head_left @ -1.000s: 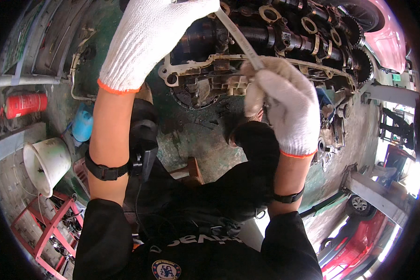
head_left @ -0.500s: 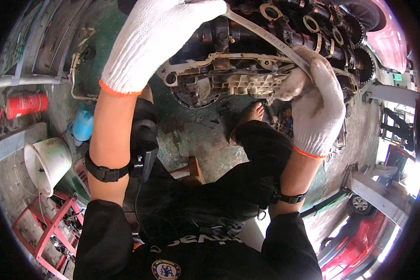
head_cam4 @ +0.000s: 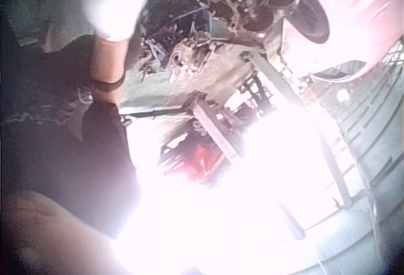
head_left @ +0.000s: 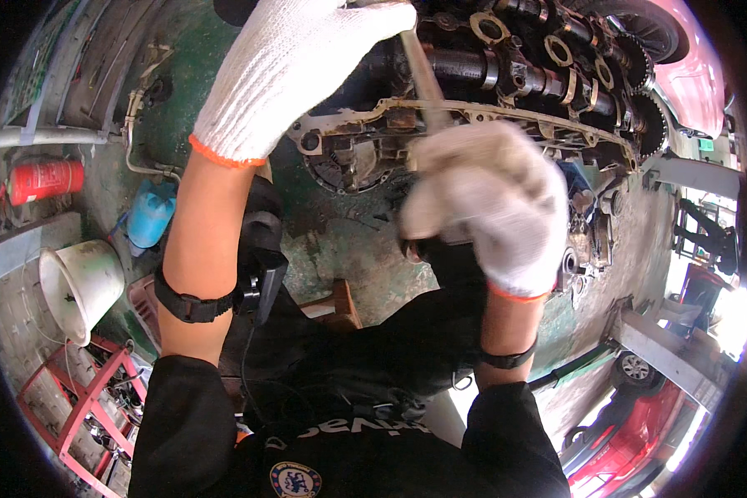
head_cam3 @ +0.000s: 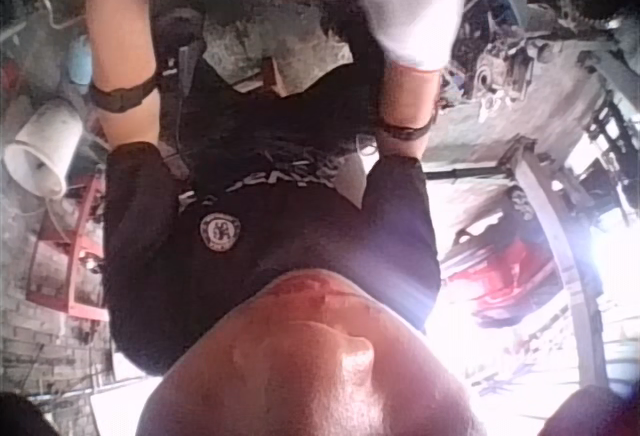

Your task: The person uses a wrench to loosen and remove bolts from a disassembled engine block. They repeatedly reposition the wrench and remove bolts one at a time, placing them aside. Another person is visible working on the engine in the background.

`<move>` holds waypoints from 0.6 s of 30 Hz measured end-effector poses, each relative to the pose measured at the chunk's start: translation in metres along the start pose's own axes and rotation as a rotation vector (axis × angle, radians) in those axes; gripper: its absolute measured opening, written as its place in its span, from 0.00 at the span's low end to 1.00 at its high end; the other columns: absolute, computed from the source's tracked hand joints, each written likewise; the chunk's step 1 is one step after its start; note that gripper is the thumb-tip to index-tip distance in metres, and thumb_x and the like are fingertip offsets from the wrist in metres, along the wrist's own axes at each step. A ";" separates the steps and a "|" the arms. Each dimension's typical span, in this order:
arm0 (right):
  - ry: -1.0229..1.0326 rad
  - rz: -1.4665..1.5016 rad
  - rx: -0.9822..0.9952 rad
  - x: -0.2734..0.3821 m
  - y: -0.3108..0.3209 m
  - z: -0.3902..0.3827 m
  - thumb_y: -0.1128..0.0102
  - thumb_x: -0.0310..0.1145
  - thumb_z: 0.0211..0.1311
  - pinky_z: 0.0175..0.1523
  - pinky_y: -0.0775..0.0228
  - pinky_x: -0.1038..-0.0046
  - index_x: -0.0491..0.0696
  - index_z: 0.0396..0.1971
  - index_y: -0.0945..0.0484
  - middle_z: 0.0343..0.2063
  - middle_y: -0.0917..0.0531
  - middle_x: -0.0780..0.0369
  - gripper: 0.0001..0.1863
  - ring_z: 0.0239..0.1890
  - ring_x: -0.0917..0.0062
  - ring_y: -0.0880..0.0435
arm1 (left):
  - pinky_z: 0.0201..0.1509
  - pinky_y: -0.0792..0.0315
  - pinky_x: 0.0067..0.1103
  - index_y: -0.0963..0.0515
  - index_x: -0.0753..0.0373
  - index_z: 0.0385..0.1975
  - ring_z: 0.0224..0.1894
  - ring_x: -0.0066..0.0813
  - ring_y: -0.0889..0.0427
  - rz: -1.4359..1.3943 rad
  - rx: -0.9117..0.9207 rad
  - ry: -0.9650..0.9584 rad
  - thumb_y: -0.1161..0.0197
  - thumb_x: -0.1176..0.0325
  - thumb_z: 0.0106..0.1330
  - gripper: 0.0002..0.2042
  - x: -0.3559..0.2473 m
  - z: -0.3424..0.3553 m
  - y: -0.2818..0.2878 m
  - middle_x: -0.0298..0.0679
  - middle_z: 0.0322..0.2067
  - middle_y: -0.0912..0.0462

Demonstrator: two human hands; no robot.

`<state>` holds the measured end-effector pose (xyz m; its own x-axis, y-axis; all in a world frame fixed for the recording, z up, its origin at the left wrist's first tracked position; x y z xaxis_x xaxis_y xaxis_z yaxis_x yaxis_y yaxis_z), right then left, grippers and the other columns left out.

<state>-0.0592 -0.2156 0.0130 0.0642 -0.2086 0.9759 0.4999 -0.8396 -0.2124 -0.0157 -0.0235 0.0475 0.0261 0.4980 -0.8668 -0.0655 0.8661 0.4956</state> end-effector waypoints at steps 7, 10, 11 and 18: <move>0.212 -0.605 -0.076 -0.033 -0.066 0.017 0.31 0.23 0.60 0.37 0.18 0.75 0.43 0.41 0.14 0.34 0.10 0.57 0.10 0.32 0.75 0.09 | 0.37 0.26 0.18 0.14 0.71 0.40 0.32 0.20 0.18 -0.178 0.016 0.091 0.33 0.68 0.67 0.11 -0.004 0.005 -0.002 0.39 0.29 0.12; 0.327 -0.558 -0.101 -0.027 -0.068 0.020 0.31 0.23 0.59 0.39 0.18 0.75 0.43 0.40 0.14 0.33 0.10 0.57 0.08 0.32 0.73 0.09 | 0.39 0.25 0.17 0.14 0.71 0.40 0.32 0.20 0.17 -0.237 0.010 0.126 0.34 0.69 0.67 0.11 -0.002 0.009 -0.002 0.39 0.31 0.12; 0.343 -0.553 -0.095 -0.024 -0.066 0.019 0.31 0.23 0.57 0.39 0.18 0.75 0.43 0.39 0.14 0.33 0.11 0.58 0.09 0.32 0.72 0.09 | 0.40 0.25 0.17 0.14 0.72 0.40 0.33 0.21 0.17 -0.252 0.007 0.149 0.34 0.70 0.67 0.10 -0.001 0.009 -0.003 0.39 0.32 0.12; 0.393 -0.588 -0.070 -0.014 -0.054 0.013 0.29 0.25 0.53 0.38 0.20 0.75 0.43 0.37 0.12 0.33 0.12 0.57 0.11 0.32 0.71 0.10 | 0.46 0.24 0.18 0.15 0.73 0.41 0.39 0.23 0.16 -0.294 0.055 -0.016 0.35 0.71 0.68 0.10 0.012 0.010 0.004 0.40 0.35 0.11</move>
<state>-0.0754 -0.1611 0.0116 -0.5221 0.1346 0.8422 0.2989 -0.8960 0.3285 -0.0058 -0.0142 0.0398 0.0515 0.2256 -0.9729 0.0014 0.9741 0.2260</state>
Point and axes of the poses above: each hand's wrist, its own z-axis towards the middle knuckle, its own y-axis out of the back of the hand, x = y × z, the point moved 1 cm from there along z, towards the middle knuckle
